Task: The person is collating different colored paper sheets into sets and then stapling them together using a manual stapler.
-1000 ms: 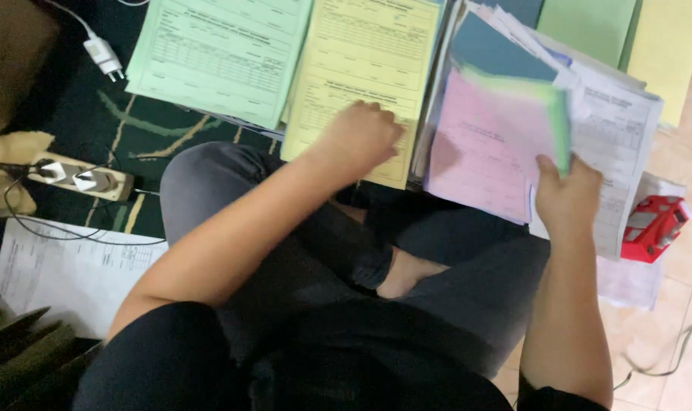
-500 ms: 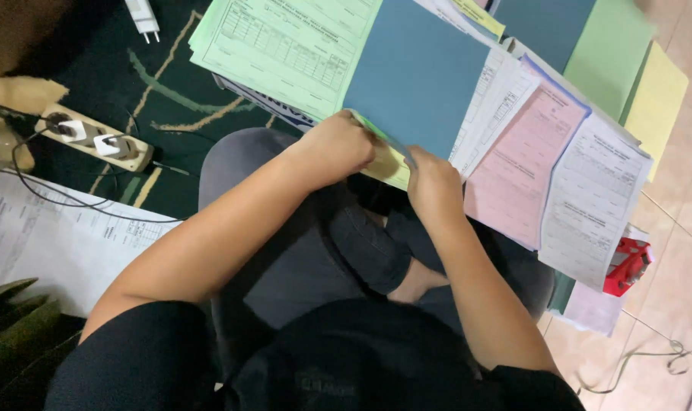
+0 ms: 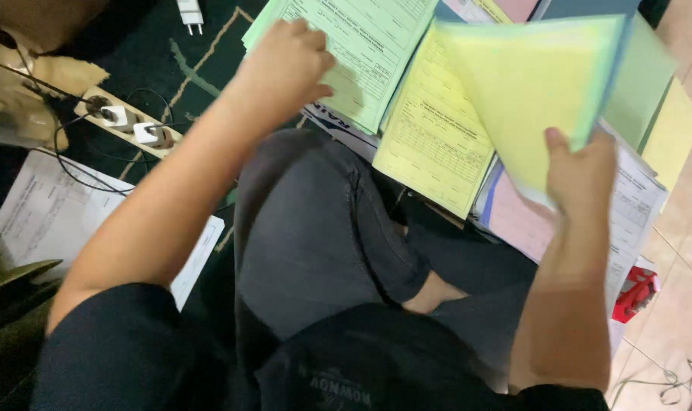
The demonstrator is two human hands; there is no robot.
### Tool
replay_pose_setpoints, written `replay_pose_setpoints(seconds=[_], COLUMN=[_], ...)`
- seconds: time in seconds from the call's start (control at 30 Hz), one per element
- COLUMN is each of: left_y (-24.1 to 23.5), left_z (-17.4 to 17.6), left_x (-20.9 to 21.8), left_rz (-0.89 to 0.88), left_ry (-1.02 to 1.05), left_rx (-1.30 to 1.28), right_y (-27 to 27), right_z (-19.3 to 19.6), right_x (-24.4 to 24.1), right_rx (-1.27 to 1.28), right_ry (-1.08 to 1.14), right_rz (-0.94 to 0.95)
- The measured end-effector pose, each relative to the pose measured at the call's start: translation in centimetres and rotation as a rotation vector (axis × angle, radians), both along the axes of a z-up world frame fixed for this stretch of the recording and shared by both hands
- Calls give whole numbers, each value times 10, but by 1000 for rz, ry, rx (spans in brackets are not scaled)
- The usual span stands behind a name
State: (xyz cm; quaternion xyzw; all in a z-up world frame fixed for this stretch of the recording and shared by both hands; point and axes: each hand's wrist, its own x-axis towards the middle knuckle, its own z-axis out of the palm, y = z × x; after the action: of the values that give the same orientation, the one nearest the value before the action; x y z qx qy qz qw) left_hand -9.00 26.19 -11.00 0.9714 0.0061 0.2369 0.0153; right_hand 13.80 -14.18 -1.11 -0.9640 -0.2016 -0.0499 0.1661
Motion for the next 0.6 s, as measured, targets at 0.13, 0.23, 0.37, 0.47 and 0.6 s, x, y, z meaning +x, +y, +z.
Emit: replay_pose_setpoints(seconds=[0.13,0.23,0.37,0.47,0.6], left_y=[58,61,64,71,77], left_z=[-17,6,12,6,-6], left_x=[-1,-4,-3,-2,0], left_rz=[-31,-41,-21,-40,-70], left_ry=[216,364,440,446,400], left_rx=[-134,-369,-427,-453,-380], right_y=[64,131,249,284,285], right_z=[76,80,35,-25,-62], right_x=[-9,-22,-71,-90,-112], right_rx=[73,142,7,-74,-124], right_ry=[-495,-521,-373,-127,-11], right_rz=[467,375,410,504,575])
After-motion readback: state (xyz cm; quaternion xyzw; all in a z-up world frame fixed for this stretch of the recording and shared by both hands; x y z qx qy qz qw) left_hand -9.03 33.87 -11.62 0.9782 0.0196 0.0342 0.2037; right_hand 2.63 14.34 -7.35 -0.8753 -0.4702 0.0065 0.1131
